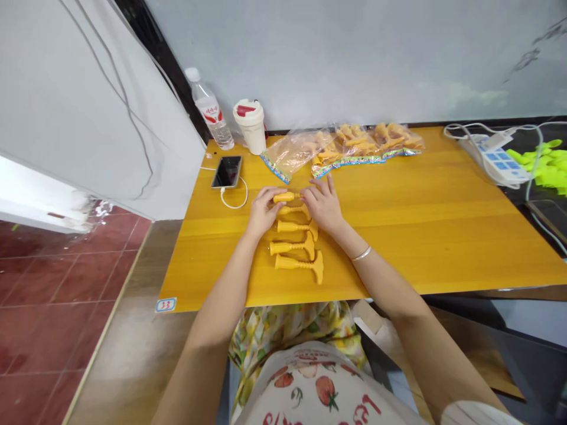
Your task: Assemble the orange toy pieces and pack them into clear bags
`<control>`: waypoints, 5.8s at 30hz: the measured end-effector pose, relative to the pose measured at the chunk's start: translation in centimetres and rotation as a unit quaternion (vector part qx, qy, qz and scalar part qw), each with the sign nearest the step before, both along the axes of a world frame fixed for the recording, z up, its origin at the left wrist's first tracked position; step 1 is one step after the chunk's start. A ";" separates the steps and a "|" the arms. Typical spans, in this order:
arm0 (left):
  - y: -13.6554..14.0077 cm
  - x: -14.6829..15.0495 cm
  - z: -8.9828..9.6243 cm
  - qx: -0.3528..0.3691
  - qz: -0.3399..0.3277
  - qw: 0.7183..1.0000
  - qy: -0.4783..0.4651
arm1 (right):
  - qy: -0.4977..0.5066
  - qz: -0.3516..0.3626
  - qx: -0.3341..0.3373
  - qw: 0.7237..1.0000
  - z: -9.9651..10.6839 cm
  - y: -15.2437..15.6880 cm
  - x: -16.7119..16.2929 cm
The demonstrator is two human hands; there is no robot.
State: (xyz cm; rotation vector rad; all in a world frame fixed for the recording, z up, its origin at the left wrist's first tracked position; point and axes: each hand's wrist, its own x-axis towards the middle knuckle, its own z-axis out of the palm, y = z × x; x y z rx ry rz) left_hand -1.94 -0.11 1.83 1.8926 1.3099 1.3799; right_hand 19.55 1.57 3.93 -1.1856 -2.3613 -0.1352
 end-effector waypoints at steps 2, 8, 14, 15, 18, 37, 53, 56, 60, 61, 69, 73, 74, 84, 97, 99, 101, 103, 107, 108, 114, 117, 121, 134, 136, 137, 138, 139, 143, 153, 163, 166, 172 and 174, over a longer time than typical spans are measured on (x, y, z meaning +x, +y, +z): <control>-0.2 0.4 0.3 0.007 -0.011 1.000 -0.006 | 0.015 0.010 0.000 1.000 0.1 -0.3 -0.2; -0.1 0.4 0.4 0.001 -0.024 1.000 -0.004 | 0.065 0.048 -0.054 0.995 0.3 -0.7 -0.1; 0.4 -0.2 -0.7 -0.040 -0.015 0.998 -0.048 | 0.105 0.170 -0.068 0.977 -0.1 -0.3 0.7; 0.5 -0.3 -0.7 -0.047 -0.020 0.997 -0.051 | 0.111 0.179 -0.080 0.974 -0.2 -0.3 0.9; 0.4 -0.4 -0.4 -0.037 -0.032 0.998 -0.040 | 0.168 0.160 -0.154 0.960 -0.3 -0.4 1.1; 1.0 -1.2 -0.9 -0.048 0.003 0.997 -0.069 | 0.128 0.090 -0.093 0.983 1.6 -0.9 1.6; -0.5 0.1 1.2 0.031 -0.035 0.997 0.055 | 0.423 0.012 -0.440 0.792 0.6 0.0 1.1; -0.2 -0.1 0.8 0.026 -0.021 0.999 0.030 | 0.441 0.013 -0.406 0.800 0.0 0.4 1.4; 0.7 -0.9 -0.3 0.016 0.023 1.000 -0.003 | 0.363 0.019 -0.198 0.910 -0.6 0.5 1.7; 1.0 -1.1 -0.7 0.009 0.042 0.999 -0.010 | 0.322 0.029 -0.152 0.934 -0.7 0.4 1.6; 3.1 -0.9 -2.8 -0.101 0.041 0.991 -0.072 | 0.104 0.098 -0.114 0.983 -2.7 0.9 0.7; 3.6 -0.6 -2.7 -0.108 0.044 0.991 -0.061 | 0.063 0.059 -0.148 0.985 -3.4 1.2 0.7; 3.7 -0.7 -2.6 -0.112 0.043 0.991 -0.057 | 0.049 0.050 -0.158 0.985 -3.3 1.1 0.7; 3.0 -2.3 -2.1 -0.074 0.077 0.993 0.057 | -0.031 -0.102 -0.114 0.988 -0.6 0.0 1.1; 2.9 -1.9 -2.9 -0.097 0.093 0.947 0.293 | -0.066 -0.158 -0.208 0.963 -2.8 1.0 2.3; 2.8 -1.8 -2.7 -0.105 0.096 0.944 0.298 | -0.067 -0.156 -0.209 0.963 -2.7 0.9 2.4; 2.2 -2.0 -2.7 -0.106 0.099 0.945 0.293 | -0.067 -0.154 -0.207 0.964 -2.6 0.6 2.5; 0.9 -2.5 -3.0 -0.098 0.093 0.951 0.279 | -0.067 -0.150 -0.201 0.966 -2.6 -0.2 2.8; -2.5 -4.4 -3.3 -0.074 0.043 0.968 0.237 | -0.059 -0.145 -0.180 0.971 -2.8 -2.2 3.4; -3.0 -4.8 -2.9 -0.067 0.040 0.972 0.220 | -0.056 -0.145 -0.176 0.972 -2.8 -2.6 3.5; 0.7 -2.5 1.5 -0.015 0.034 0.984 0.175 | -0.038 -0.142 -0.168 0.975 -3.4 -3.0 3.7; 5.2 1.7 2.7 -0.030 0.001 0.978 0.206 | -0.035 -0.142 -0.167 0.975 -3.4 -2.9 3.8; 10.1 6.6 2.7 -0.080 -0.010 0.957 0.278 | -0.040 -0.137 -0.160 0.977 -3.3 -3.0 4.1; 4.9 5.0 6.3 0.110 -0.134 0.866 0.468 | 0.378 -0.136 -0.240 0.884 -2.7 1.8 8.1; 3.2 3.4 6.6 0.115 -0.163 0.852 0.485 | 0.525 -0.134 -0.283 0.792 -2.3 2.7 9.3; 2.7 2.6 6.6 0.113 -0.175 0.847 0.490 | 0.578 -0.117 -0.313 0.744 -2.1 2.8 9.7; 2.4 1.8 6.6 0.110 -0.187 0.843 0.491 | 0.618 -0.095 -0.346 0.700 -1.8 2.7 9.9; 2.2 1.1 6.5 0.108 -0.199 0.841 0.491 | 0.642 -0.076 -0.378 0.662 -1.6 2.4 10.0; 1.6 -0.8 6.4 0.099 -0.203 0.853 0.470 | 0.661 -0.029 -0.421 0.621 -0.8 0.3 8.2; -9.0 5.6 6.5 0.102 -0.021 0.971 0.213 | 0.723 0.026 -0.357 0.591 1.2 -4.3 -1.8; -16.2 1.0 8.5 0.144 0.169 0.946 0.237 | 0.655 0.188 -0.481 0.551 5.4 -10.5 -10.3; -19.0 -0.9 8.5 0.140 0.184 0.938 0.257 | 0.598 0.216 -0.513 0.576 5.0 -10.9 -11.2; -22.5 -3.4 3.1 0.045 0.233 0.940 0.244 | 0.385 0.173 -0.388 0.820 2.3 -12.6 -3.3; -23.1 -3.8 1.6 0.015 0.260 0.932 0.251 | 0.325 0.112 -0.327 0.880 1.3 -14.1 0.4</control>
